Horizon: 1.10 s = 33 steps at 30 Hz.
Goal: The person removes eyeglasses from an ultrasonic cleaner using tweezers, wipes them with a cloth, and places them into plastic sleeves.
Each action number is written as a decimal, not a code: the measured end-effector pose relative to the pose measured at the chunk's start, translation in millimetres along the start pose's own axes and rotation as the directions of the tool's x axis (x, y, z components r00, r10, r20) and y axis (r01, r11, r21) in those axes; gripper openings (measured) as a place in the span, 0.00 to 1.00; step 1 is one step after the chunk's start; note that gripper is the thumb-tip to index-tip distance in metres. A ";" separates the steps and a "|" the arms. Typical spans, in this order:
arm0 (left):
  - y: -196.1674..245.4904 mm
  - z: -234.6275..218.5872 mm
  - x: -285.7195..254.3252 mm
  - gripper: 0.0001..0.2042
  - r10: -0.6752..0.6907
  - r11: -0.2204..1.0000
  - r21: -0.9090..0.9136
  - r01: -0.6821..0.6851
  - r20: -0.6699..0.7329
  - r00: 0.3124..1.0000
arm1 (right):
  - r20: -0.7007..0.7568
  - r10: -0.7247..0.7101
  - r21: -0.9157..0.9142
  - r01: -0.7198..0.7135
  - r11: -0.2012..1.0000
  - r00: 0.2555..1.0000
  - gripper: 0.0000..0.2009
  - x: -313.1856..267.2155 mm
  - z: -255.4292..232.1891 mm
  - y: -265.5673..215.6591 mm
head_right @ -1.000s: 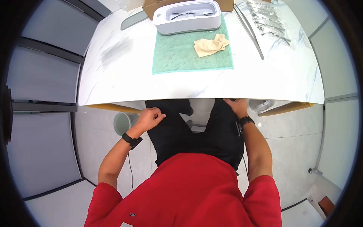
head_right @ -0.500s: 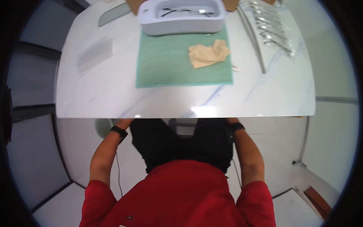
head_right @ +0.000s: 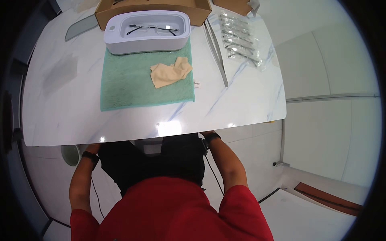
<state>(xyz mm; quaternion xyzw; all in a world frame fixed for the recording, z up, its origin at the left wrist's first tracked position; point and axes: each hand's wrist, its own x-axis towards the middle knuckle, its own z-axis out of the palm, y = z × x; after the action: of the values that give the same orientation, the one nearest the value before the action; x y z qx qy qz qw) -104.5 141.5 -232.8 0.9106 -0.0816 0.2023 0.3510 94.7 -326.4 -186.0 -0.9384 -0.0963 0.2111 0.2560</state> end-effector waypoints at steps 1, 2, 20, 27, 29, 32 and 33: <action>0.4 0.5 0.3 0.15 -0.007 1.000 -0.004 0.006 -0.007 1.000 | 0.024 0.006 0.019 -0.007 1.000 1.000 0.24 1.3 -4.3 -1.5; -0.1 1.0 2.1 0.14 -0.010 1.000 -0.006 0.010 -0.010 1.000 | 0.047 0.013 0.042 -0.015 0.999 0.999 0.24 2.7 -7.1 -2.9; 2.5 1.0 20.5 0.13 -0.050 0.999 -0.026 0.048 -0.071 0.996 | 0.353 -0.302 0.190 0.249 0.950 0.885 0.12 -135.1 -249.8 -165.9; 23.0 5.7 31.8 0.13 -0.137 0.987 0.052 0.149 -0.195 0.971 | -0.069 -0.594 -0.503 0.486 0.714 0.801 0.20 -59.6 -212.2 -212.4; 27.8 11.8 86.4 0.13 -0.155 0.984 0.060 0.168 -0.183 0.971 | -0.012 -0.660 -0.561 0.541 0.627 0.751 0.24 -47.2 -193.6 -229.0; 24.1 2.3 32.3 0.12 -0.142 0.985 0.075 0.155 -0.148 0.979 | 0.014 -0.746 -0.653 0.571 0.498 0.666 0.25 -19.8 -176.5 -238.5; 26.2 2.5 35.3 0.12 -0.136 0.986 0.082 0.149 -0.143 0.980 | 0.001 -0.783 -0.681 0.574 0.455 0.622 0.22 -9.2 -172.5 -234.7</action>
<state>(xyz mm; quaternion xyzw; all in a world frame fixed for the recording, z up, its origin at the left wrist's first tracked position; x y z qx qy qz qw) -79.4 120.1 -203.5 0.9132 0.0174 0.2422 0.3271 146.3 -205.4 74.0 -0.8652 -0.4897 -0.1073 0.0059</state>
